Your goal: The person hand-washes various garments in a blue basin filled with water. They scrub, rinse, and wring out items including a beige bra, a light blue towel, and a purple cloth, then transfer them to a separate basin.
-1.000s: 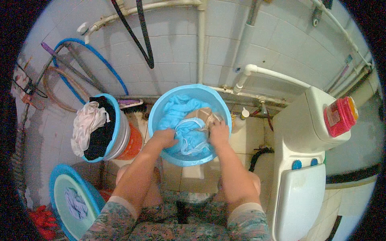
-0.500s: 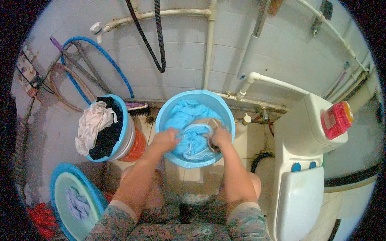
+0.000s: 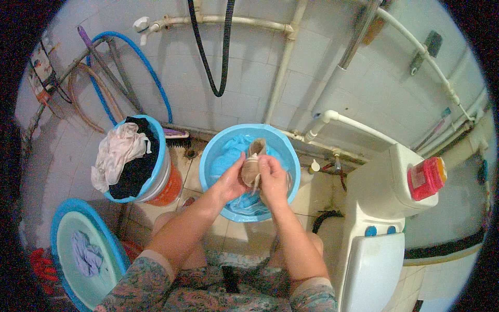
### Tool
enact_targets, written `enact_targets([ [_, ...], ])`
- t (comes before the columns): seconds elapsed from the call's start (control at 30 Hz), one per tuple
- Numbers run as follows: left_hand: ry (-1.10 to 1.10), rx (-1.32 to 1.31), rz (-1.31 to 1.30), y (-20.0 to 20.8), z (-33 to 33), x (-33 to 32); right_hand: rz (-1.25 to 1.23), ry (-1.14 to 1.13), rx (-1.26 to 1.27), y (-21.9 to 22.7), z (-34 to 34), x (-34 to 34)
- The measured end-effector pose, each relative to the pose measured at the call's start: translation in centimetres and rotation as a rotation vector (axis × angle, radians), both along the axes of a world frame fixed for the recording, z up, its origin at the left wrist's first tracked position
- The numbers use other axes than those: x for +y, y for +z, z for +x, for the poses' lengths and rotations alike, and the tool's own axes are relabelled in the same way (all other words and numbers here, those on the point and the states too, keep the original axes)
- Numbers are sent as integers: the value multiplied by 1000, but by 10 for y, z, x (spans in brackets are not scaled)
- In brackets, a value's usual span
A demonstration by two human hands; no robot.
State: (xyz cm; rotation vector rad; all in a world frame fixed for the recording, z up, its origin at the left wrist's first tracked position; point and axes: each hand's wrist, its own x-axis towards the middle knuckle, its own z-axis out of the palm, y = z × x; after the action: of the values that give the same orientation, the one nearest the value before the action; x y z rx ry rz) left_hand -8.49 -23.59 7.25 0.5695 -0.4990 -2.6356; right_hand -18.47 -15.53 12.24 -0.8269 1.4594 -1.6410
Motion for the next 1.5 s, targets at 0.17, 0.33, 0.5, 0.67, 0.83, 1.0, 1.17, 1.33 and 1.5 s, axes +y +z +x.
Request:
enact_targets([
  [0.17, 110, 176, 142, -29, -6, -17, -93, -15, 954, -30, 48, -4],
  [0.33, 178, 125, -8, -18, -7, -10, -91, 20, 798, -46, 30, -16],
  [0.5, 222, -144, -17, 5, -6, -10, 73, -30, 342, -73, 1, -27],
  [0.67, 355, 21, -4, 19, 4, -20, 56, 267, -556, -39, 9, -7],
  [0.83, 397, 83, -80, 27, 12, -21, 234, 290, -469, -15, 8, 6],
  [1.0, 532, 19, -121, 32, 28, -46, 285, 56, -483, -17, -26, 2],
  [1.17, 583, 280, -220, 48, 53, -64, 205, -122, -616, -32, -56, 3],
  [1.33, 684, 174, -289, 49, 67, -83, 195, -236, -545, -34, -79, 5],
  [1.5, 688, -129, -589, 56, 69, -77, 85, -253, -138, -36, -75, 0],
])
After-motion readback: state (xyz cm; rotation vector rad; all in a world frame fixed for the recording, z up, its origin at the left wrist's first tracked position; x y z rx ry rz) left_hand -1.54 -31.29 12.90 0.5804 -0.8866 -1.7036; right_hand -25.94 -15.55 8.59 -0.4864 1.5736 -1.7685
